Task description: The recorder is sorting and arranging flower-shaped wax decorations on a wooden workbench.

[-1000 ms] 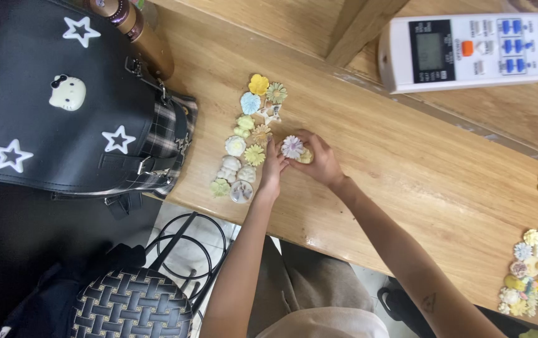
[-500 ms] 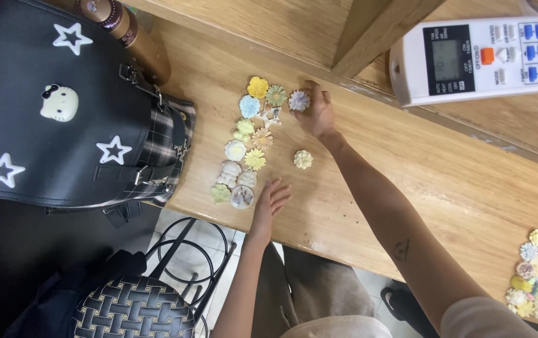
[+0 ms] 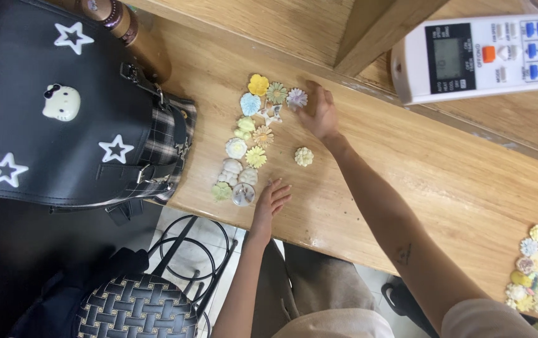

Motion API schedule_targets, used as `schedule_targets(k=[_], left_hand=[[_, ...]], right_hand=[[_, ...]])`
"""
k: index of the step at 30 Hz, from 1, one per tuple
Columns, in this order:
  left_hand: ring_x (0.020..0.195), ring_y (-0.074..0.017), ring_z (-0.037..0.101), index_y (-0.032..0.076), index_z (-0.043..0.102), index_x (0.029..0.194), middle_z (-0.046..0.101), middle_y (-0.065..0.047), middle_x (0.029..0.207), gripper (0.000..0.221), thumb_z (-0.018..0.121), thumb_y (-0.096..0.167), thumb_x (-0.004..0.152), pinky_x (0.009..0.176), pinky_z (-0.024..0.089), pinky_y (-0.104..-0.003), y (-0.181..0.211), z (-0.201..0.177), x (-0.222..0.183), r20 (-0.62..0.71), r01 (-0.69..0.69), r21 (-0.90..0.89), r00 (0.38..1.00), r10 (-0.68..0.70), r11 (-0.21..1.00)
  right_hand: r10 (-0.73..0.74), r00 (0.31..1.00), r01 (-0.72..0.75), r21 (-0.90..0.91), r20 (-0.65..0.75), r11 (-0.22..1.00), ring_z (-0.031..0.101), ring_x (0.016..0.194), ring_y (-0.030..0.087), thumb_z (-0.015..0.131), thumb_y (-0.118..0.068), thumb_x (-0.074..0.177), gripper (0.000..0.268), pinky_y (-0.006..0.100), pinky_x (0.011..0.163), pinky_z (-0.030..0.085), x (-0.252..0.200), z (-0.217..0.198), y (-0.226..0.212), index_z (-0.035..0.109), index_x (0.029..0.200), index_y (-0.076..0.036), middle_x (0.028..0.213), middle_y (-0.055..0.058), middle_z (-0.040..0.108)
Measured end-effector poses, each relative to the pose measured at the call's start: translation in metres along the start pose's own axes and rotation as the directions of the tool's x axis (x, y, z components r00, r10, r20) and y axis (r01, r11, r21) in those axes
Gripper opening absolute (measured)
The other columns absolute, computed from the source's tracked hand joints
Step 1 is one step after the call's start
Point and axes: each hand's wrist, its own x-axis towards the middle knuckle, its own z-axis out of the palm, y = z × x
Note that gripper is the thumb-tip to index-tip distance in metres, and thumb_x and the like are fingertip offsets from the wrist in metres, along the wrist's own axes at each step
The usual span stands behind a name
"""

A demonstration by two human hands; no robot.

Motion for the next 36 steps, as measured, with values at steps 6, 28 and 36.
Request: schedule_targets(k=[6,28,36], left_hand=[[0.125,-0.017,0.062,0.016,0.049,0.152,0.069,-0.005,0.138,0.068,0.038,0.057,0.099,0.111,0.035,-0.035,-0.016,-0.007,0.008,0.003,-0.01,-0.061,1.0,0.011,0.998],[0.123,-0.0186,0.064,0.016,0.051,0.148,0.069,-0.006,0.135,0.069,0.045,0.061,0.097,0.111,0.036,-0.039,-0.036,-0.017,-0.014,-0.038,0.077,-0.001,0.996,-0.077,0.997],[0.12,-0.0176,0.065,0.016,0.05,0.148,0.069,-0.005,0.133,0.071,0.049,0.062,0.094,0.11,0.038,-0.038,-0.035,-0.017,-0.005,-0.044,0.109,0.024,0.993,-0.108,0.994]], right_hand=[[0.001,0.998,-0.002,-0.012,-0.06,1.0,0.064,0.114,0.039,0.09,-0.03,0.079,0.062,0.045,0.098,0.054,-0.087,-0.035,-0.024,0.063,0.126,-0.001,0.123,0.021,0.067],[0.298,0.933,-0.185,0.442,-0.2,0.878,0.068,0.098,0.017,0.088,-0.002,0.08,0.067,0.03,0.083,0.063,-0.066,0.045,-0.035,0.05,0.136,-0.002,0.122,0.012,0.069],[0.289,0.935,-0.194,0.387,-0.206,0.901,0.067,0.097,0.018,0.083,0.005,0.082,0.063,0.029,0.081,0.065,-0.063,0.033,-0.051,0.049,0.134,0.0,0.121,0.015,0.061]])
